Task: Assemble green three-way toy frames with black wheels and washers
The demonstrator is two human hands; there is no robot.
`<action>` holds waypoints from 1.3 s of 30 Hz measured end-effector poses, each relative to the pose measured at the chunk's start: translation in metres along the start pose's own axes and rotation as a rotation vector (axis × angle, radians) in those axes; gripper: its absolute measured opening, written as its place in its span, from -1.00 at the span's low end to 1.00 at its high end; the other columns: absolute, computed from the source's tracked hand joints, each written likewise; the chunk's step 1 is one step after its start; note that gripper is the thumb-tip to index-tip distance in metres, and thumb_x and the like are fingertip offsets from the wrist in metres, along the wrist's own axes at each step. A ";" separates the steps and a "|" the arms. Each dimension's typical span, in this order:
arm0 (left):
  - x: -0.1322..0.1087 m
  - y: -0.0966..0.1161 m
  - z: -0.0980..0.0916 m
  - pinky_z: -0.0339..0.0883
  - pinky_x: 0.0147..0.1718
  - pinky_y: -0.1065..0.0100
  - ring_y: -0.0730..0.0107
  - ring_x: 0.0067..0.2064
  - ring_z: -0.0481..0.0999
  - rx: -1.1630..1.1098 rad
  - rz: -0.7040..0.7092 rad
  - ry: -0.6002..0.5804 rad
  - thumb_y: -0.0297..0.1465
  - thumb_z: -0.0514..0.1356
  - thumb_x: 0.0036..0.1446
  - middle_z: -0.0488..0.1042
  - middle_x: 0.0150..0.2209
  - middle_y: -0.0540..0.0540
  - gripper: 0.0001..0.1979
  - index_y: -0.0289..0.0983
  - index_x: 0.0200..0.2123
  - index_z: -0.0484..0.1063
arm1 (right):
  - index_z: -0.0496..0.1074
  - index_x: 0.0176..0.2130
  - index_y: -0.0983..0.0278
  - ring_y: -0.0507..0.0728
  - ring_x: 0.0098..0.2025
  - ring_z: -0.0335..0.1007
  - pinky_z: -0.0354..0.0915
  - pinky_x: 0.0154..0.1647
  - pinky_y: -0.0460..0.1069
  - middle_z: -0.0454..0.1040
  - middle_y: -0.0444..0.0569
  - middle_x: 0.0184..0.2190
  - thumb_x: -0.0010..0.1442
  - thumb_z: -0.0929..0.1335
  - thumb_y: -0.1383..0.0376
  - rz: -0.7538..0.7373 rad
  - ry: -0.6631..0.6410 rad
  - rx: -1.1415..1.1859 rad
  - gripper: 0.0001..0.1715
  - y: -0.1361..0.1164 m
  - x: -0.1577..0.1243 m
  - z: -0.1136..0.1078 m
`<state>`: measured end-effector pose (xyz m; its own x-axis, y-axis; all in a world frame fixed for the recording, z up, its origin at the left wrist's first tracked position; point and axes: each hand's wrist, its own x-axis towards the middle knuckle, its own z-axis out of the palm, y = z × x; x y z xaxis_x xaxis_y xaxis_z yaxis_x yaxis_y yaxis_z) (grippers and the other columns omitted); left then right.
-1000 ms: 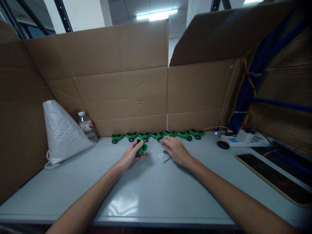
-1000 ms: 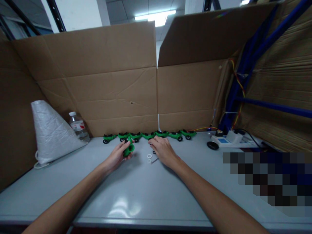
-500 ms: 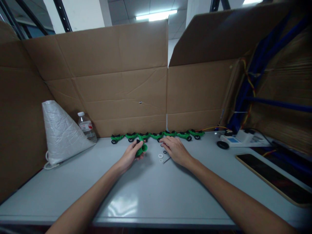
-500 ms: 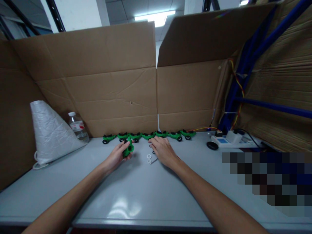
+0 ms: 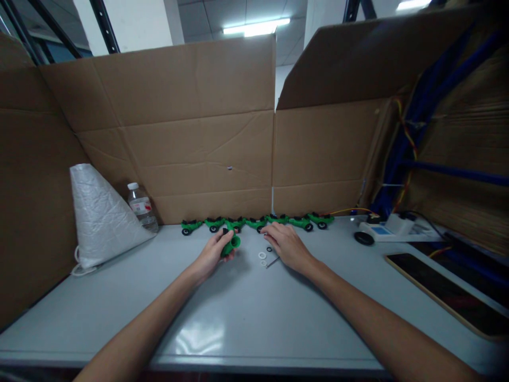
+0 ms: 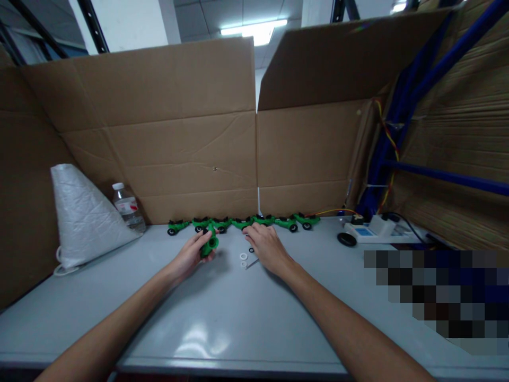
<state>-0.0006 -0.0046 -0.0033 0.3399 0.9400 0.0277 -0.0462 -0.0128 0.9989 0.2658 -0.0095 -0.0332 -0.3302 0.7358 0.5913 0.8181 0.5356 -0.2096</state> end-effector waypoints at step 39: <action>-0.005 0.005 0.006 0.23 -0.52 0.46 0.47 -0.44 0.45 -0.037 -0.017 0.043 0.02 0.36 0.17 0.46 -0.34 -0.02 -0.45 -0.26 0.02 0.44 | 0.35 -0.14 0.19 0.21 -0.10 0.43 0.15 -0.07 0.05 0.53 -0.03 -0.19 0.46 0.31 0.33 0.009 0.000 0.003 -0.96 -0.003 0.000 0.000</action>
<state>0.0029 -0.0111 0.0018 0.3005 0.9538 0.0081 -0.0756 0.0154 0.9970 0.2630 -0.0110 -0.0329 -0.3227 0.7407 0.5893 0.8194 0.5302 -0.2177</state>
